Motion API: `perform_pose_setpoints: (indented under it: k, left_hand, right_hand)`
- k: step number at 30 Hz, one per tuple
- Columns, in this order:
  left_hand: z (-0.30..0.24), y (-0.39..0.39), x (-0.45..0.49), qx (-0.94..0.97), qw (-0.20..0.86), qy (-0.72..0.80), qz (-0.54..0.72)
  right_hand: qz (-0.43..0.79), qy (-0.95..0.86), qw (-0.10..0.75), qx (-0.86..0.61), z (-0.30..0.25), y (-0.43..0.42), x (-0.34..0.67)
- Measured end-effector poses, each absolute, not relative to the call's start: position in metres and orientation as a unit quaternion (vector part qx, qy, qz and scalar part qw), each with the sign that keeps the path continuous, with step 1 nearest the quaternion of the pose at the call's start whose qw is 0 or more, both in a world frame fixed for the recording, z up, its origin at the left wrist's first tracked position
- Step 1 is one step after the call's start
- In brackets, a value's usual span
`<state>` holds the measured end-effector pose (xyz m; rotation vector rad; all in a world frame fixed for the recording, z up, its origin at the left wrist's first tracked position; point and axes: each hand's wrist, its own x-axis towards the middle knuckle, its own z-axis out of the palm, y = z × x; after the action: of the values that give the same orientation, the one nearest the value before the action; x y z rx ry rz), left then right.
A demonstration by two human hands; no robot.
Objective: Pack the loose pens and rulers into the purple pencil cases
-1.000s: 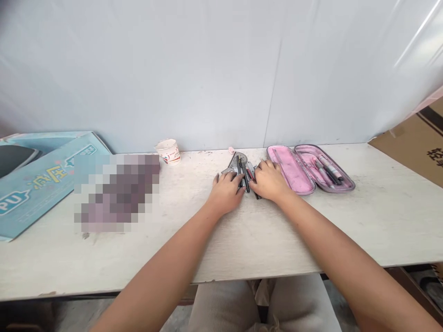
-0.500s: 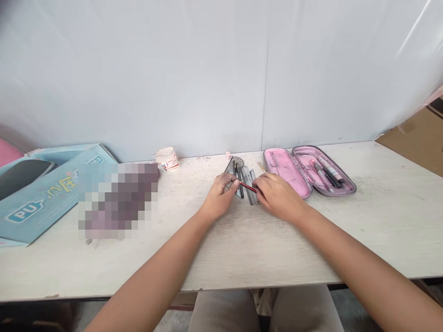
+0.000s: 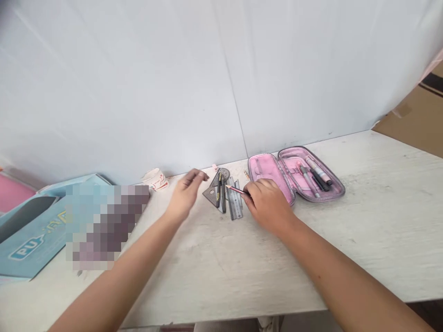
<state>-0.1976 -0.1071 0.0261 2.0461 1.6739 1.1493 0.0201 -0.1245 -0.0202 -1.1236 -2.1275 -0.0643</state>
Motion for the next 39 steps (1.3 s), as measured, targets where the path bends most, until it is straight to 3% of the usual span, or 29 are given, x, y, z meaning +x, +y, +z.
perform_pose_setpoints:
  k: [6, 12, 16, 21, 24, 32, 39]
  left_hand:
    - [0.040, -0.035, -0.223, 0.776, -0.130, 0.605, 0.125]
    - [0.013, -0.004, -0.220, 0.779, -0.202, 0.592, -0.054]
    - [0.008, -0.008, -0.227, 0.779, -0.166, 0.603, 0.037]
    - [0.018, -0.049, -0.224, 0.786, 0.012, 0.578, 0.220]
    - [0.024, -0.080, -0.213, 0.794, 0.062, 0.563, 0.222]
    - [0.020, -0.121, -0.186, 0.832, 0.070, 0.521, 0.176]
    - [0.013, -0.126, -0.184, 0.802, 0.135, 0.529, 0.241]
  right_hand:
    - [-0.099, -0.811, 0.356, -0.455, -0.020, -0.115, 0.024]
    - [-0.133, -0.811, 0.345, -0.454, -0.020, -0.109, 0.023]
    - [-0.131, -0.809, 0.351, -0.452, -0.020, -0.107, 0.022]
    - [-0.114, -0.810, 0.366, -0.443, -0.020, -0.110, 0.020]
    - [-0.105, -0.818, 0.368, -0.429, -0.020, -0.115, 0.018]
    - [-0.104, -0.843, 0.335, -0.408, -0.021, -0.124, 0.016]
    - [-0.092, -0.845, 0.342, -0.400, -0.020, -0.122, 0.021]
